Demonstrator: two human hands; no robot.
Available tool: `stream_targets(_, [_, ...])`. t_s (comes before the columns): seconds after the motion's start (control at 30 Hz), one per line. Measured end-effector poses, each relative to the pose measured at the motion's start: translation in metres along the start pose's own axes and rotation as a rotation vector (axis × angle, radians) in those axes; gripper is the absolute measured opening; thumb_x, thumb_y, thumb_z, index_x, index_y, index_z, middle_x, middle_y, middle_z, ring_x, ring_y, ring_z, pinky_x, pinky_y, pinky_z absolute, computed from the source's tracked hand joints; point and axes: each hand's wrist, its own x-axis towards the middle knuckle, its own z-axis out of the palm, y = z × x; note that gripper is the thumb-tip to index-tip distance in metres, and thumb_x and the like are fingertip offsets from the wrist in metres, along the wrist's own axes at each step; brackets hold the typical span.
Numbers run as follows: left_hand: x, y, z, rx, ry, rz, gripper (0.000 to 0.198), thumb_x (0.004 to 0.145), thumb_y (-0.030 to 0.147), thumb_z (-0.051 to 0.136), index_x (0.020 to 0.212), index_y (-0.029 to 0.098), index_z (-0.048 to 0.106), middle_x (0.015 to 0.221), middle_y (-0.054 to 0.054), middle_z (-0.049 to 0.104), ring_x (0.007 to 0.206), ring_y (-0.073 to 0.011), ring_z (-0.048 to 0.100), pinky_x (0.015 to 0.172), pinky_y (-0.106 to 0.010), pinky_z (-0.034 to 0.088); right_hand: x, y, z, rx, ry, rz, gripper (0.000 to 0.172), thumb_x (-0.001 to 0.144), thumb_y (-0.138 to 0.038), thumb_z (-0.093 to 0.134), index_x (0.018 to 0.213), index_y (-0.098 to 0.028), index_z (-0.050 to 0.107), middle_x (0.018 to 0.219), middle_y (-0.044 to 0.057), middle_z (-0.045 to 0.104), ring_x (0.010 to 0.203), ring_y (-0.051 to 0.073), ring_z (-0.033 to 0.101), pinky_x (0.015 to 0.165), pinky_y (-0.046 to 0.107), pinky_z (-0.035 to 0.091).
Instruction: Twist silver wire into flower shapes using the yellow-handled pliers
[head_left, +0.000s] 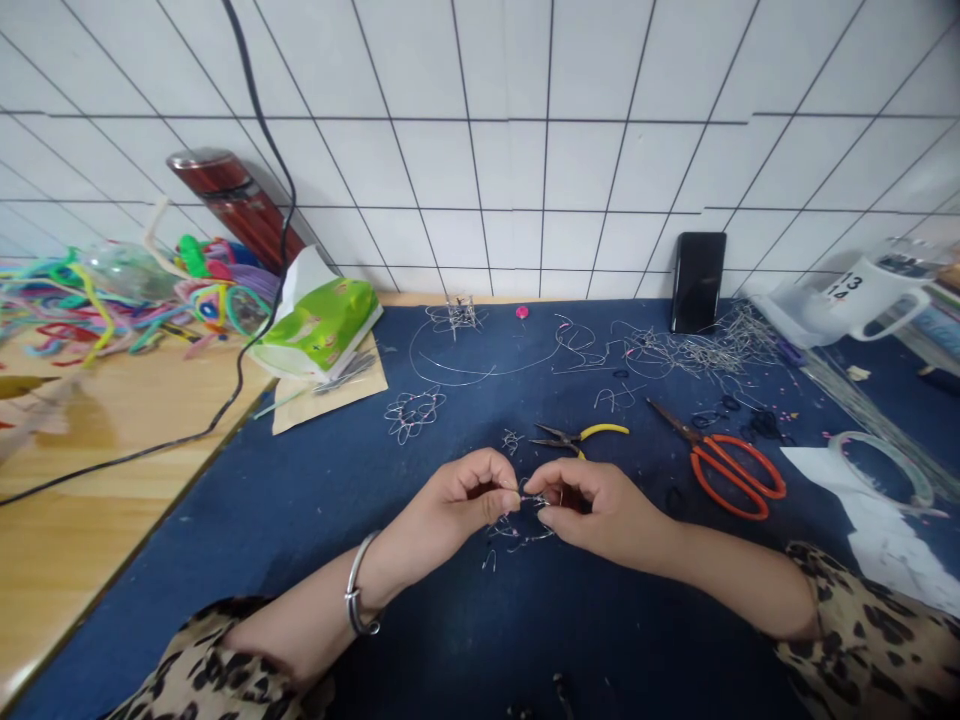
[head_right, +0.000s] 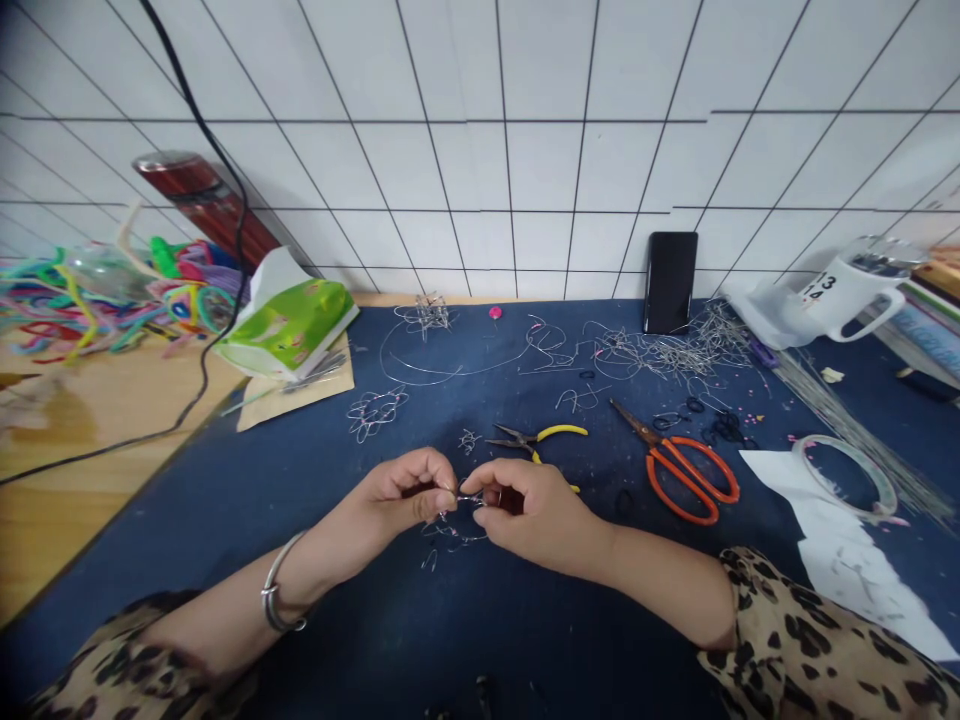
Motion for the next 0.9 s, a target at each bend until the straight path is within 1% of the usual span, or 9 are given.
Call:
stream_targets(0.17, [0.0001, 0.0014, -0.0009, 0.094, 0.000, 0.055, 0.011, 0.084, 0.024, 0.057, 0.081, 0.014, 0.055, 0.073, 0.001, 0.050, 0.068, -0.0101, 0.043, 0.064, -0.023, 0.036, 0.0007, -0.0005, 0.0004, 0.051, -0.031, 0.023, 0.020, 0.073, -0.017, 0.057, 0.093, -0.019, 0.057, 0.069, -0.004, 0.052, 0.060, 0.008, 0.049, 0.057, 0.021, 0.042])
stream_targets(0.27, [-0.0009, 0.0024, -0.0007, 0.095, -0.026, 0.057, 0.011, 0.084, 0.024, 0.056, 0.081, 0.014, 0.055, 0.072, 0.001, 0.050, 0.066, -0.0100, 0.043, 0.062, -0.023, 0.036, 0.0009, 0.0007, 0.0021, -0.029, 0.007, -0.012, 0.023, 0.072, -0.015, 0.057, 0.094, -0.019, 0.055, 0.070, -0.004, 0.054, 0.062, 0.009, 0.050, 0.059, 0.022, 0.042])
stream_targets(0.37, [-0.0018, 0.0033, 0.0001, 0.108, -0.039, 0.061, 0.011, 0.084, 0.024, 0.056, 0.082, 0.014, 0.054, 0.071, 0.001, 0.050, 0.064, -0.0099, 0.042, 0.060, -0.023, 0.036, 0.0006, 0.0024, 0.0029, -0.147, 0.046, -0.088, 0.014, 0.072, -0.014, 0.056, 0.084, -0.020, 0.059, 0.071, -0.003, 0.054, 0.064, 0.009, 0.050, 0.061, 0.023, 0.041])
stream_targets(0.43, [-0.0018, 0.0039, 0.0007, 0.145, -0.012, 0.100, 0.010, 0.084, 0.024, 0.055, 0.080, 0.015, 0.054, 0.075, 0.000, 0.051, 0.068, -0.0109, 0.045, 0.062, -0.024, 0.038, 0.0001, 0.0032, 0.0025, -0.169, 0.045, -0.118, 0.010, 0.073, -0.015, 0.056, 0.080, -0.020, 0.061, 0.070, -0.003, 0.053, 0.064, 0.009, 0.050, 0.062, 0.023, 0.040])
stream_targets(0.53, [-0.0016, 0.0046, 0.0013, 0.245, 0.038, 0.200, 0.006, 0.083, 0.021, 0.056, 0.081, 0.015, 0.054, 0.086, -0.004, 0.053, 0.077, -0.0137, 0.050, 0.070, -0.027, 0.041, -0.0004, 0.0038, 0.0017, -0.117, 0.021, -0.071, 0.012, 0.075, -0.019, 0.055, 0.086, -0.021, 0.061, 0.069, -0.003, 0.052, 0.062, 0.009, 0.048, 0.058, 0.022, 0.039])
stream_targets(0.6, [-0.0017, 0.0049, 0.0018, 0.308, 0.038, 0.231, 0.005, 0.082, 0.019, 0.057, 0.086, 0.016, 0.055, 0.088, -0.005, 0.054, 0.078, -0.0140, 0.051, 0.070, -0.028, 0.043, -0.0002, 0.0042, 0.0019, -0.045, -0.007, -0.017, 0.017, 0.076, -0.020, 0.054, 0.093, -0.021, 0.059, 0.068, -0.004, 0.051, 0.059, 0.008, 0.047, 0.056, 0.022, 0.039])
stream_targets(0.67, [-0.0018, 0.0053, 0.0027, 0.370, 0.014, 0.232, 0.008, 0.081, 0.015, 0.056, 0.089, 0.017, 0.056, 0.086, -0.004, 0.056, 0.075, -0.0135, 0.052, 0.068, -0.027, 0.043, 0.0003, 0.0048, 0.0024, 0.030, -0.021, 0.017, 0.023, 0.076, -0.020, 0.054, 0.099, -0.021, 0.054, 0.067, -0.005, 0.049, 0.058, 0.008, 0.046, 0.055, 0.022, 0.039])
stream_targets(0.73, [-0.0019, 0.0058, 0.0039, 0.441, 0.003, 0.240, 0.010, 0.079, 0.012, 0.056, 0.088, 0.017, 0.057, 0.084, -0.003, 0.057, 0.074, -0.0134, 0.053, 0.067, -0.027, 0.043, 0.0008, 0.0056, 0.0028, 0.082, -0.017, 0.025, 0.024, 0.076, -0.020, 0.055, 0.099, -0.020, 0.051, 0.068, -0.004, 0.049, 0.060, 0.008, 0.047, 0.057, 0.023, 0.040])
stream_targets(0.9, [-0.0019, 0.0079, 0.0063, 0.519, 0.045, 0.226, 0.013, 0.076, 0.010, 0.056, 0.087, 0.017, 0.058, 0.081, -0.002, 0.056, 0.068, -0.0120, 0.052, 0.063, -0.026, 0.043, 0.0003, 0.0065, 0.0019, 0.118, -0.006, 0.015, 0.019, 0.077, -0.021, 0.056, 0.096, -0.019, 0.053, 0.073, -0.003, 0.049, 0.064, 0.008, 0.047, 0.059, 0.022, 0.041])
